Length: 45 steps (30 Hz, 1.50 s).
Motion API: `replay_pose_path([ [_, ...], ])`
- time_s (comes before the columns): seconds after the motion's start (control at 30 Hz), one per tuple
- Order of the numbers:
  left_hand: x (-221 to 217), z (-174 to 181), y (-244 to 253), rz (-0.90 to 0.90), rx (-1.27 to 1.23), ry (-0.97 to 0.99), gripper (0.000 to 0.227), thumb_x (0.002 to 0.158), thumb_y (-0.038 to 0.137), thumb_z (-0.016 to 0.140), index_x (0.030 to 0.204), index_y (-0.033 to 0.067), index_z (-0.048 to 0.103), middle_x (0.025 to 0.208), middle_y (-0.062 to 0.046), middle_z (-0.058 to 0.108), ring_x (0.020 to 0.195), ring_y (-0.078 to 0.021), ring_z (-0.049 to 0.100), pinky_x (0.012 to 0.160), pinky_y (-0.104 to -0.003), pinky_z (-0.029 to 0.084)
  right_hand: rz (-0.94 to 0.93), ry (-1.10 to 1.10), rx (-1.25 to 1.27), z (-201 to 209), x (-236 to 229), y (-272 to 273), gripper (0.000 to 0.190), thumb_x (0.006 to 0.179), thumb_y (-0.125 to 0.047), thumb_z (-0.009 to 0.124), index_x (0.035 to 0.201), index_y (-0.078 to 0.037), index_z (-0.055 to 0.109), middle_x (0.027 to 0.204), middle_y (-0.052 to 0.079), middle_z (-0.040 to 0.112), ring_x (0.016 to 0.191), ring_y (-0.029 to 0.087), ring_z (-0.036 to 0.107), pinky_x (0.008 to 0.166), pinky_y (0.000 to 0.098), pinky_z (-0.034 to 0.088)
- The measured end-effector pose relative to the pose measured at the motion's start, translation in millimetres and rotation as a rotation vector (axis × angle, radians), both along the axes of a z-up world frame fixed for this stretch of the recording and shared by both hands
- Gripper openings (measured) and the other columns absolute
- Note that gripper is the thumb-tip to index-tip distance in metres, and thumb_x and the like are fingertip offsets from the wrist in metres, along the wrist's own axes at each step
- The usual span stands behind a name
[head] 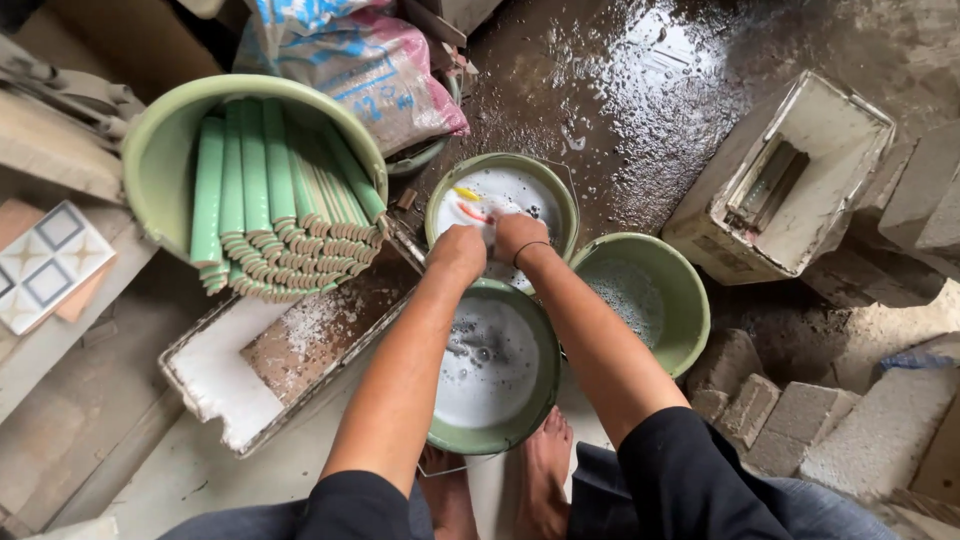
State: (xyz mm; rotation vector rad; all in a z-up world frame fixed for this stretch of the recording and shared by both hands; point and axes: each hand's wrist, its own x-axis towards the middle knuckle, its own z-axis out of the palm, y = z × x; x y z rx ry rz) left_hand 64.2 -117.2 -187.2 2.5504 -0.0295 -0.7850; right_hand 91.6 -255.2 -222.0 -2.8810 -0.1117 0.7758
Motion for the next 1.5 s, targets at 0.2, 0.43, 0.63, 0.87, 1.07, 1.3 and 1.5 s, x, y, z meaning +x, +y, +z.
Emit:
replay_pose_path([
  [0.2, 40.4, -54.6, -19.3, 0.043, 0.052, 0.136, 0.042, 0.101, 0.013, 0.040, 0.129, -0.0007, 0.068, 0.129, -0.027, 0.068, 0.125, -0.0414, 0.064, 0.099, -0.062, 0.053, -0.512, -0.122, 0.484, 67.6, 6.7, -22.5, 0.024, 0.085, -0.016, 0.057, 0.101, -0.010, 0.074, 0.111, 0.021, 0.074, 0.121, 0.039, 0.064, 0.105, 0.0498, 0.049],
  [0.43, 52.4, -36.7, -42.5, 0.133, 0.145, 0.208, 0.049, 0.109, 0.022, 0.023, 0.155, 0.0122, 0.034, 0.153, -0.043, 0.034, 0.146, -0.0509, 0.037, 0.101, -0.075, 0.043, -0.709, -0.169, 0.533, 45.5, 9.9, -61.7, 0.020, 0.078, -0.025, 0.077, 0.098, -0.029, 0.077, 0.099, 0.004, 0.077, 0.109, 0.025, 0.071, 0.096, 0.0390, 0.057],
  [0.63, 45.3, -11.8, -26.9, -0.120, 0.208, 0.152, 0.054, 0.108, 0.020, 0.018, 0.156, 0.0183, 0.043, 0.140, -0.020, 0.064, 0.134, -0.0382, 0.057, 0.110, -0.063, 0.042, -0.587, -0.148, 0.541, 14.7, -2.4, -45.2, 0.010, 0.078, -0.023, 0.077, 0.087, -0.020, 0.074, 0.098, 0.008, 0.077, 0.107, 0.034, 0.071, 0.095, 0.0456, 0.056],
  [0.87, 32.7, 84.7, -18.5, -0.042, 0.108, 0.071, 0.048, 0.104, 0.014, 0.028, 0.146, 0.0063, 0.050, 0.129, -0.026, 0.066, 0.125, -0.0431, 0.063, 0.103, -0.057, 0.052, -0.538, -0.076, 0.458, 19.4, -11.0, -45.4, 0.020, 0.079, -0.034, 0.077, 0.094, -0.021, 0.076, 0.097, 0.012, 0.077, 0.105, 0.035, 0.072, 0.091, 0.0462, 0.059],
  [1.07, 48.7, 44.1, -9.0, 0.214, -0.086, -0.161, 0.028, 0.089, 0.009, 0.066, 0.114, 0.0183, 0.072, 0.114, -0.014, 0.075, 0.116, -0.0342, 0.070, 0.096, -0.044, 0.058, -0.713, -0.063, 0.848, 61.0, -20.4, -55.4, 0.020, 0.088, -0.025, 0.074, 0.104, -0.014, 0.076, 0.112, 0.011, 0.076, 0.100, 0.028, 0.073, 0.083, 0.0381, 0.062],
  [1.3, 15.8, 19.7, -11.5, 0.263, -0.132, -0.210, 0.024, 0.091, 0.019, 0.066, 0.112, 0.0147, 0.076, 0.111, -0.017, 0.075, 0.115, -0.0351, 0.069, 0.100, -0.046, 0.057, -0.808, -0.373, 1.464, 81.6, -43.4, -48.1, 0.024, 0.090, -0.011, 0.079, 0.111, -0.001, 0.073, 0.112, 0.019, 0.073, 0.086, 0.025, 0.074, 0.069, 0.0422, 0.067],
  [1.5, 16.7, -39.7, -21.6, 0.227, -0.075, -0.189, 0.023, 0.093, 0.020, 0.064, 0.107, 0.0056, 0.076, 0.102, -0.020, 0.075, 0.108, -0.0385, 0.072, 0.092, -0.049, 0.060, -0.513, -0.649, 1.315, 77.5, -53.9, -46.9, 0.014, 0.090, -0.012, 0.081, 0.090, 0.000, 0.073, 0.109, 0.014, 0.077, 0.092, 0.025, 0.075, 0.076, 0.0388, 0.061],
])
